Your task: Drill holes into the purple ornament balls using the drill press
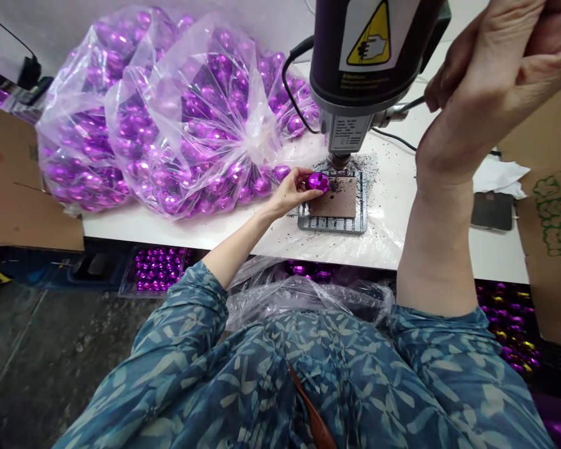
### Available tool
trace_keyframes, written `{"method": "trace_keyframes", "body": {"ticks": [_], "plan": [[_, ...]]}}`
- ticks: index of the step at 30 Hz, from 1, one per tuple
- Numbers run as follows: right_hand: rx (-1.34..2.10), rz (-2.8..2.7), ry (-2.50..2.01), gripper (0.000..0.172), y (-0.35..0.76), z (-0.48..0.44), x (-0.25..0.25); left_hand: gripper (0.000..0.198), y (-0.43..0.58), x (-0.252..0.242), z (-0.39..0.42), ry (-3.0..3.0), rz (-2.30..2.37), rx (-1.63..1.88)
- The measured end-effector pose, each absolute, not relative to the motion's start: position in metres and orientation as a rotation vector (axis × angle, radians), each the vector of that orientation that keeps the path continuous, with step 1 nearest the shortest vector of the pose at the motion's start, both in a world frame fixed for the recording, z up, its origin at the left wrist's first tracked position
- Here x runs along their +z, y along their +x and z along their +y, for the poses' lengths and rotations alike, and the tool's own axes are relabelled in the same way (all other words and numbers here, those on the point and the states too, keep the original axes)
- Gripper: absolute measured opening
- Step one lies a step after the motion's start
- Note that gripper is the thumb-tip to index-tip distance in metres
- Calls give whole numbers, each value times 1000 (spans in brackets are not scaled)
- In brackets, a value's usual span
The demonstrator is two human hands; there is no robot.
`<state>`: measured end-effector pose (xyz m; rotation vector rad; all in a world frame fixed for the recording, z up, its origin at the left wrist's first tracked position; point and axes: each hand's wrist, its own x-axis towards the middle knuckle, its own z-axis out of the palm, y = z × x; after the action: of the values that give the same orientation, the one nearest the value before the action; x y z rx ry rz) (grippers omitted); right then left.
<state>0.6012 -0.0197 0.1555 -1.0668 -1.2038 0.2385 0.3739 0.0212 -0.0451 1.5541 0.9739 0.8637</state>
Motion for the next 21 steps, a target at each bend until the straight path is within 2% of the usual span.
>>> {"method": "trace_keyframes", "body": {"ticks": [5, 11, 15, 21], "plan": [[201, -1208, -1051, 95, 604, -13, 149, 71, 386, -52, 24, 1634, 983, 834], [165, -1176, -1076, 77, 608, -12, 148, 70, 396, -51, 23, 1806, 995, 833], [181, -1184, -1070, 99, 604, -21, 151, 65, 405, -48, 17, 1971, 1038, 843], [200, -1205, -1075, 100, 605, -18, 150, 65, 419, -68, 10, 2027, 1018, 925]]}}
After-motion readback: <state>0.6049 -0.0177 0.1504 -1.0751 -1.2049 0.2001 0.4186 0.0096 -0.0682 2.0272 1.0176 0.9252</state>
